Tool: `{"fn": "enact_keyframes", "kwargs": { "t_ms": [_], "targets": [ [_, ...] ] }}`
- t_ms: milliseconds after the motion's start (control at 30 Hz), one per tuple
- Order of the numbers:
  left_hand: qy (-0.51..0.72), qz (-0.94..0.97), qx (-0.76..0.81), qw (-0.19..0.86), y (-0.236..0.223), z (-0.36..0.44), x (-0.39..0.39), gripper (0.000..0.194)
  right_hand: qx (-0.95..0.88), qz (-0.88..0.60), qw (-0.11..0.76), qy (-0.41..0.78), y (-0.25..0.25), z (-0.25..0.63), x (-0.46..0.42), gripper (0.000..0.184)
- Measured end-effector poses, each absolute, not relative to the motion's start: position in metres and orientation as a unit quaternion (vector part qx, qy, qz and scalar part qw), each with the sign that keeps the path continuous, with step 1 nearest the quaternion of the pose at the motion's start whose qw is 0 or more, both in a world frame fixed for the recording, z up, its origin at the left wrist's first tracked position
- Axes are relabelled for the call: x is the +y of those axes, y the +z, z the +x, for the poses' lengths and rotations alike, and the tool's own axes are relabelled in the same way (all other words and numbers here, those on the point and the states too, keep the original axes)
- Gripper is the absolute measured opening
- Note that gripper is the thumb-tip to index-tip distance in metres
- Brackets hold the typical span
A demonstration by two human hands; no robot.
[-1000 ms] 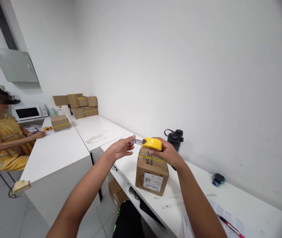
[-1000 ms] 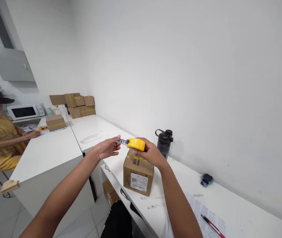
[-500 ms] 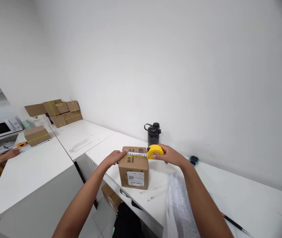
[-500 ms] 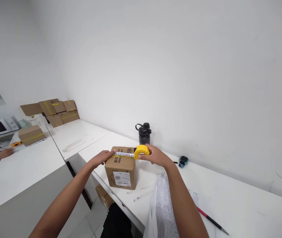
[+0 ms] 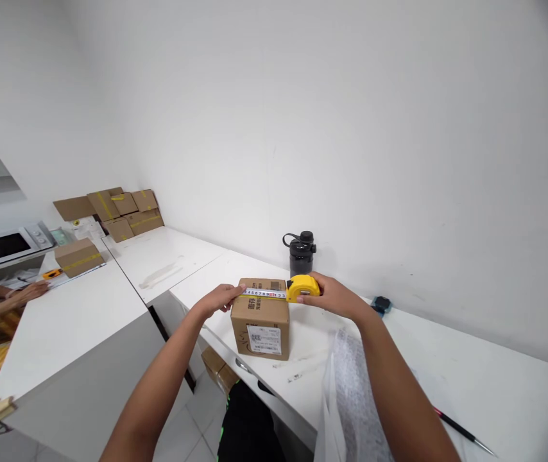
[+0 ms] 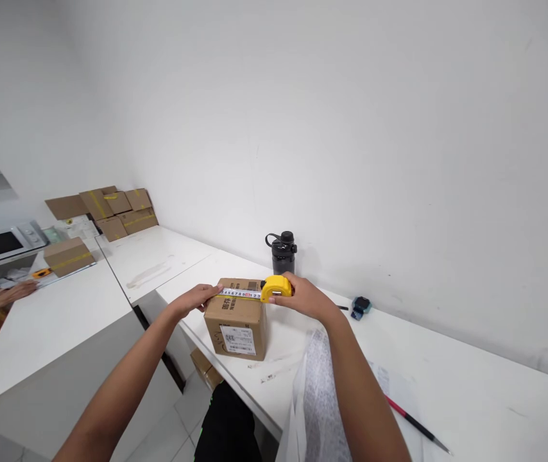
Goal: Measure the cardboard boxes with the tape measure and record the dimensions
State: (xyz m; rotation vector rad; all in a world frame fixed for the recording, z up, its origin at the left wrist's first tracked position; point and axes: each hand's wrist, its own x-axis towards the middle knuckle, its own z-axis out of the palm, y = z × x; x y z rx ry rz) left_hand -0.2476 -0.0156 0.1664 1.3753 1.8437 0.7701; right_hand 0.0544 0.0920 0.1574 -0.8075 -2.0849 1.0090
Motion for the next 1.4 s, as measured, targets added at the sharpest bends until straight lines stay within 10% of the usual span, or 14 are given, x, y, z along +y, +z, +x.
{"fn": "enact_keyframes", "kwargs": {
  "t_ms": [200, 400, 1400],
  "targets": [
    [0.34, 0.547, 0.704, 0.299, 0.189, -0.251, 0.012, 0.056, -0.883, -0.328, 0.276, 0.192, 0.178, 0.047, 0.036, 0.075],
    [0.318, 0.626, 0.672, 0.237, 0.193, -0.222, 0.058, 0.049, -0.931, -0.279, 0.236, 0.023, 0.16, -0.004, -0.04, 0.06],
    [0.305, 0.642, 0.665, 0.228, 0.166, -0.204, 0.06, 0.038, -0.922, -0.283, 0.229, 0.129, 0.167, -0.008, -0.029, 0.081]
  ]
}}
